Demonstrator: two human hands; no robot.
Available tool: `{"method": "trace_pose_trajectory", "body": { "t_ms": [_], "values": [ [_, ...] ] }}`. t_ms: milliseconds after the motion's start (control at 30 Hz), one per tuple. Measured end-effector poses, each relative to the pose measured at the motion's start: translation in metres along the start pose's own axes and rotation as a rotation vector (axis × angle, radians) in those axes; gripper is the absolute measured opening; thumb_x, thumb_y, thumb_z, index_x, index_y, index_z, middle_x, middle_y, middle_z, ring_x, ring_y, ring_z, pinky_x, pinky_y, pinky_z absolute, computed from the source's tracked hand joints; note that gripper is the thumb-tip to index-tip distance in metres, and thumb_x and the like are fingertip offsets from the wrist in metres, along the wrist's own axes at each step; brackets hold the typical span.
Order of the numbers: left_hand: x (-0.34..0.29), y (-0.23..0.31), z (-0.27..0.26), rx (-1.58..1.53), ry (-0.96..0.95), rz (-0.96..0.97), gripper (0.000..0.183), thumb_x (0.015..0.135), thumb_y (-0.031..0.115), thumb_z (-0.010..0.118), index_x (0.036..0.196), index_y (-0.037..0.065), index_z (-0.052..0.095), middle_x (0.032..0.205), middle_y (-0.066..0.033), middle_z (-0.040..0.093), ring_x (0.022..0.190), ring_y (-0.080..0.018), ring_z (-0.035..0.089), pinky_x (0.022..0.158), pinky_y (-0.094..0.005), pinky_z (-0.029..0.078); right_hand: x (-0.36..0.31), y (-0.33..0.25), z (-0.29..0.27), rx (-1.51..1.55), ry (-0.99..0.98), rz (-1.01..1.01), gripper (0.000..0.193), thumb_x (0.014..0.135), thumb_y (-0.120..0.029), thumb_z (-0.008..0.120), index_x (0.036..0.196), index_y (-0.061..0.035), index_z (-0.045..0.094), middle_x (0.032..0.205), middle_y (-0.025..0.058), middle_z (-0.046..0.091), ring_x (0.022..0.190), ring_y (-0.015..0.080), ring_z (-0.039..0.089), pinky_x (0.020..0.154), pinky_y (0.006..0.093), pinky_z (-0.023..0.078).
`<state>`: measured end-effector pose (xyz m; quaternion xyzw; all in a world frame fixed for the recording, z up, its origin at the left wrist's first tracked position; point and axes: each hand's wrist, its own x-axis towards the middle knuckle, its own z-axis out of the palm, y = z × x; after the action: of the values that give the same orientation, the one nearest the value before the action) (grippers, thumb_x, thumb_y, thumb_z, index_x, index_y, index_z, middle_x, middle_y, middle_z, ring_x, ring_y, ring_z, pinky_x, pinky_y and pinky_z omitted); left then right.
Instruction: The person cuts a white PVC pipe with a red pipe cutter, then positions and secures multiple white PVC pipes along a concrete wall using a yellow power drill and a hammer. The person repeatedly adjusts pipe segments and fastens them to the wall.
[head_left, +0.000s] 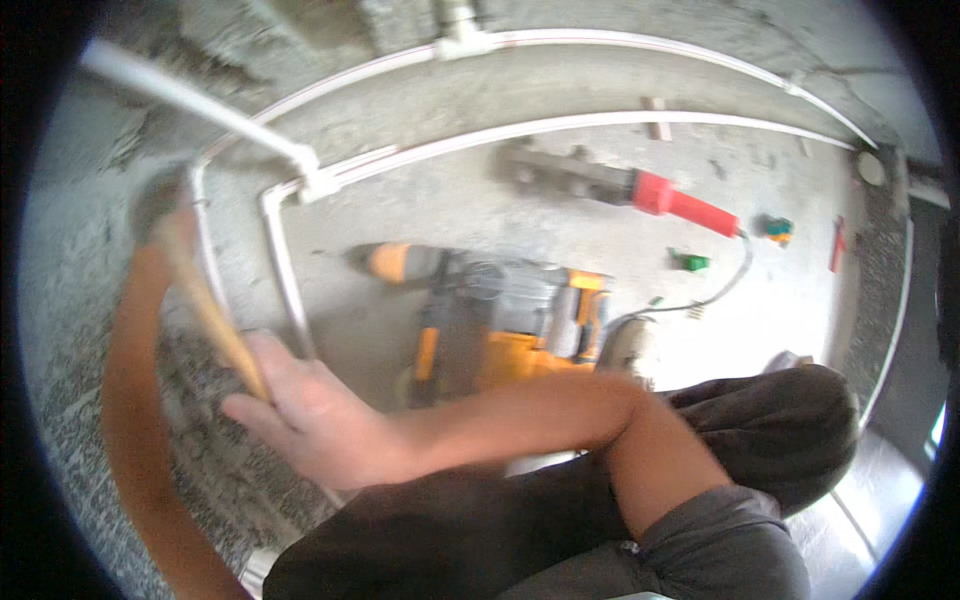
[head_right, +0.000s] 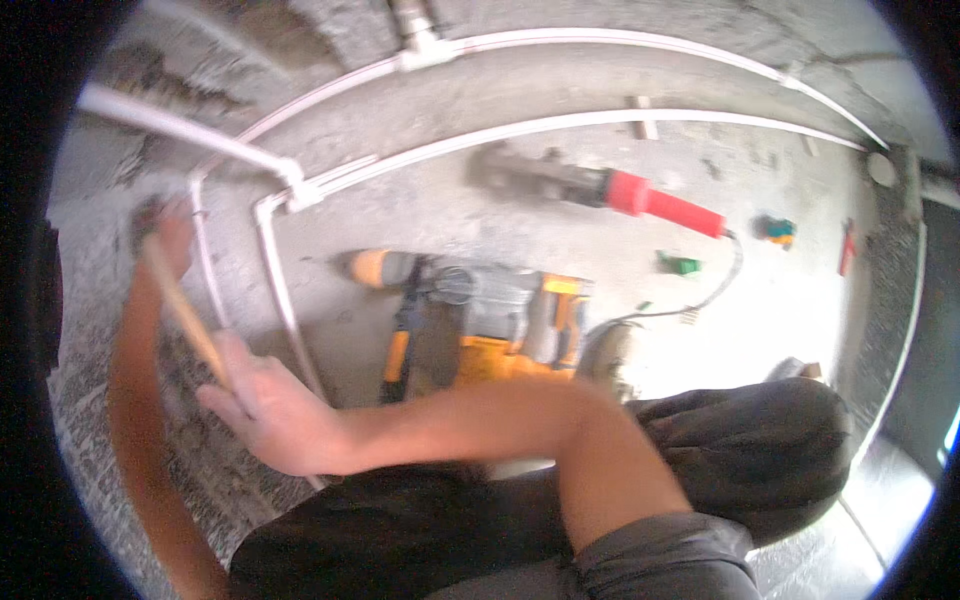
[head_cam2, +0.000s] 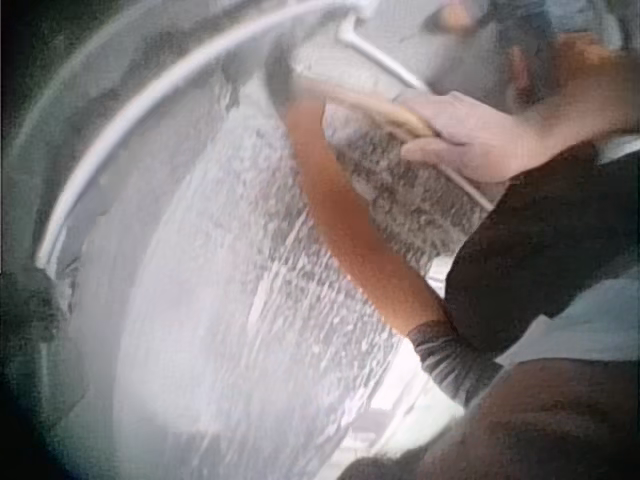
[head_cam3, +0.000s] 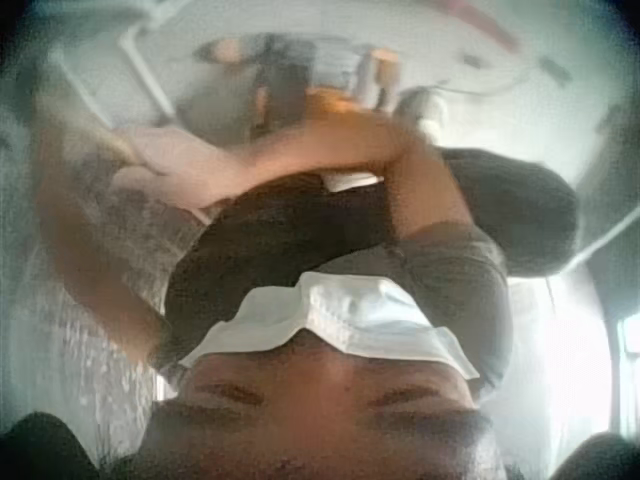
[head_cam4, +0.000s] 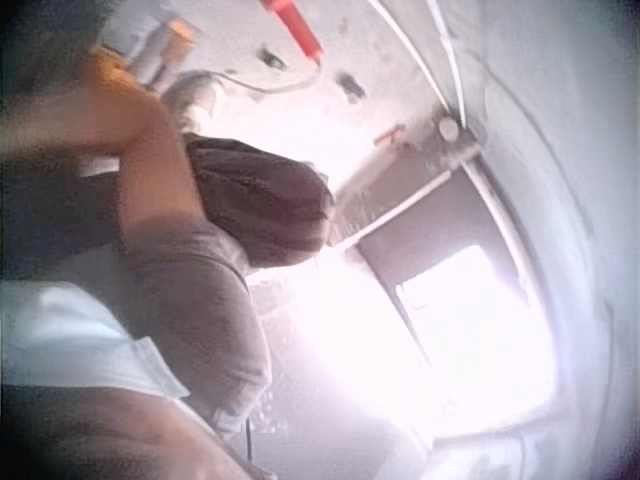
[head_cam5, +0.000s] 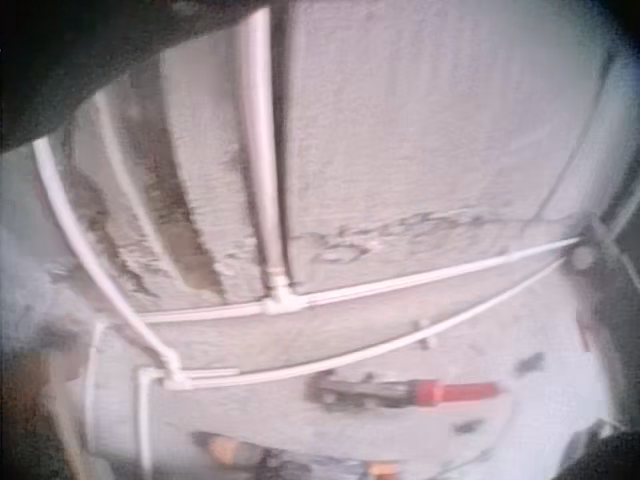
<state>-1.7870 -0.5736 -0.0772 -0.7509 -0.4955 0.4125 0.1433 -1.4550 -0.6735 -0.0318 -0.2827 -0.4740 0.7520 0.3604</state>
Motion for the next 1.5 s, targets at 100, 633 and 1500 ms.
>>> {"method": "trace_pose_trajectory", "body": {
  "t_ms": [100, 633, 1500],
  "values": [
    [0.004, -0.006, 0.044, -0.256, 0.022, -0.089, 0.033, 0.089, 0.023, 0.066, 0.117, 0.009, 0.073, 0.122, -0.0134, 0.07, 0.128, -0.0303, 0.058, 0.117, -0.0481, 0.035, 0.013, -0.061, -0.072, -0.319, -0.33, 0.024, 0.034, 0.1, -0.019, 0.064, 0.119, 0.0037, 0.048, 0.078, 0.0267, 0.065, 0.074, 0.0469, 0.068, 0.066, 0.0507, 0.055],
    [-0.03, 0.064, -0.114, -0.657, -0.095, -0.228, 0.039, 0.096, 0.008, 0.063, 0.133, -0.005, 0.062, 0.137, -0.0252, 0.06, 0.129, -0.0426, 0.054, 0.115, -0.0468, 0.04, -0.426, -0.027, -0.447, -1.101, 1.027, 0.542, 0.033, 0.098, -0.024, 0.071, 0.111, 0.001, 0.055, 0.073, 0.0213, 0.062, 0.065, 0.0381, 0.063, 0.061, 0.0467, 0.049],
    [-0.001, 0.182, -0.369, -0.767, 0.164, 0.325, 0.034, 0.084, 0.001, 0.07, 0.117, -0.004, 0.067, 0.1, -0.0212, 0.063, 0.092, -0.038, 0.061, 0.089, -0.0458, 0.047, -0.665, -0.014, -0.707, -1.251, 1.538, 1.058, 0.022, 0.088, -0.01, 0.057, 0.102, -0.0032, 0.073, 0.098, 0.027, 0.073, 0.1, 0.0444, 0.071, 0.089, 0.0494, 0.057]
  ]
}}
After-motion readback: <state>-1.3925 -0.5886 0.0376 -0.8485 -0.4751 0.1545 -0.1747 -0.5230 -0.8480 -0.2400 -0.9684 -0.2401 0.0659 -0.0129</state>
